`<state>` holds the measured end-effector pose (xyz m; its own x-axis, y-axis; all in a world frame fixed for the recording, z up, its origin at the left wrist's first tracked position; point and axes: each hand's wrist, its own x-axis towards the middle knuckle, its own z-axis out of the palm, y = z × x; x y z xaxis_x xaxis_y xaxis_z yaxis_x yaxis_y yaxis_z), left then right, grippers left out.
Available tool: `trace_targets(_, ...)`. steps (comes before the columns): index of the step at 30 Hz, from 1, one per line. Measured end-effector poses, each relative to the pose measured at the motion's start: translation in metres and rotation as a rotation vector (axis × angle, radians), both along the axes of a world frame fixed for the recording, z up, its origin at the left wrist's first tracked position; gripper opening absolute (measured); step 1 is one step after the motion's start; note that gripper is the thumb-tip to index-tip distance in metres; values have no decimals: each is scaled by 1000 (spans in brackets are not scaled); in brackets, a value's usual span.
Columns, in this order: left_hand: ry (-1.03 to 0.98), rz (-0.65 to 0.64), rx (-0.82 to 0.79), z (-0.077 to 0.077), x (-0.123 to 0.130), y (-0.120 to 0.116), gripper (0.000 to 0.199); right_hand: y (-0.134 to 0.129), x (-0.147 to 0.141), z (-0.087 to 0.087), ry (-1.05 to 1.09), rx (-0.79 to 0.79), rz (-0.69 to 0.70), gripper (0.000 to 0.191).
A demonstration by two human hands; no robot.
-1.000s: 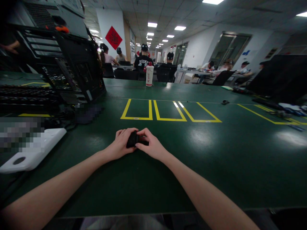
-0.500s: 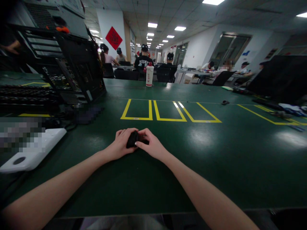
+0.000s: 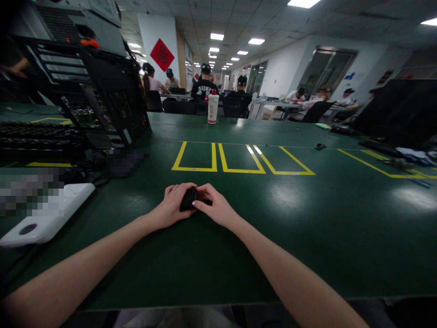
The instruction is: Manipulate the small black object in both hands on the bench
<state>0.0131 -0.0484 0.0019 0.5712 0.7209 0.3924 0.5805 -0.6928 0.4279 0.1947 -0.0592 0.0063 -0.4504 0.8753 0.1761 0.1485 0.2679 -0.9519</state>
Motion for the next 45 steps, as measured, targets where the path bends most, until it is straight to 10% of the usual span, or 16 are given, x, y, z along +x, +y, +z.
trace_targets(45, 15, 15, 13, -1, 1, 0, 56, 4, 0, -3, 106, -54, -8, 20)
